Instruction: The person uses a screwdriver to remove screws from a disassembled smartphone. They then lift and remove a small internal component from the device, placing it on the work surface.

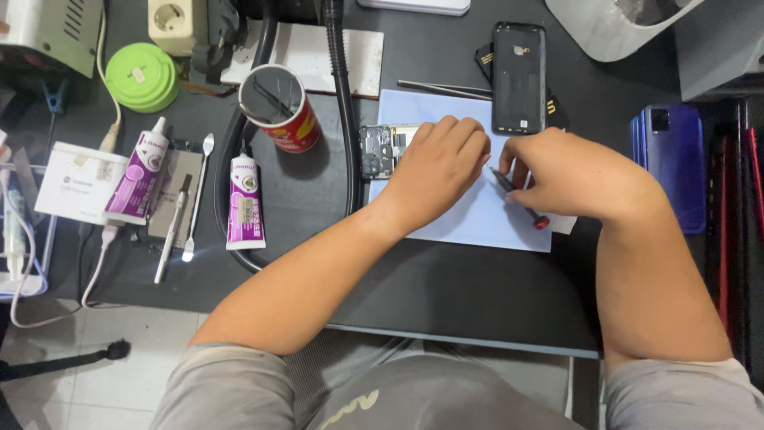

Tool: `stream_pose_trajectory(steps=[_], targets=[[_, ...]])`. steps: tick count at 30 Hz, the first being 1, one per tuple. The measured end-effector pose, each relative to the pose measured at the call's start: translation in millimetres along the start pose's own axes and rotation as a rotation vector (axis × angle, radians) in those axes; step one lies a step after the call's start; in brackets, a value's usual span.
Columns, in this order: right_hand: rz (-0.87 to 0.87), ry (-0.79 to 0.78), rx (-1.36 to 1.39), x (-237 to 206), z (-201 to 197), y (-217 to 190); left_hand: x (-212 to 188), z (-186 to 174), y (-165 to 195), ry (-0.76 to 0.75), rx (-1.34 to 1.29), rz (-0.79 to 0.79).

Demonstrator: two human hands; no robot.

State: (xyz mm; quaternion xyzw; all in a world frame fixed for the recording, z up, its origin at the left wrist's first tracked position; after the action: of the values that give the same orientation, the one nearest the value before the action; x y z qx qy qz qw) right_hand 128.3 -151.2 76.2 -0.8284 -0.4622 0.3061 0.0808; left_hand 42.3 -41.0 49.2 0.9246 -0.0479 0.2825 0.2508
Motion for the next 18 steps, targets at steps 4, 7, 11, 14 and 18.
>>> stream_pose_trajectory(steps=[4, 7, 11, 14, 18], targets=[[0.031, -0.032, -0.011, -2.7, -1.4, -4.5, 0.9, -1.0, -0.5, -0.004, -0.002, 0.012], [0.044, -0.051, 0.009, -4.5, -0.4, -7.6, -2.0, 0.2, -0.8, -0.041, -0.009, 0.003], [0.022, -0.021, 0.033, -5.8, -4.0, -9.9, -2.1, 1.2, -3.3, -0.063, -0.023, -0.006], [0.037, -0.038, 0.043, -7.4, -4.8, -7.5, -1.8, 2.1, -5.4, -0.077, -0.043, -0.026], [0.001, -0.023, 0.039, -7.7, -7.0, -7.5, -1.2, 2.0, -6.5, -0.07, -0.107, -0.03]])
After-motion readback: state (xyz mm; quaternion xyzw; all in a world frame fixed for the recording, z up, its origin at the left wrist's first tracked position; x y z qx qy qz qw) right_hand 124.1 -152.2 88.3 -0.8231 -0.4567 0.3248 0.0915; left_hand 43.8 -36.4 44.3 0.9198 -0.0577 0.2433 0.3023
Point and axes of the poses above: each hand's wrist, its own x-axis towards the middle knuckle, its own z-axis out of the palm, y = z × x, the point moved 6 cm from there along x, towards the middle knuckle, and after that the axes turned 10 degrees about -z, right-handed, at the moved point
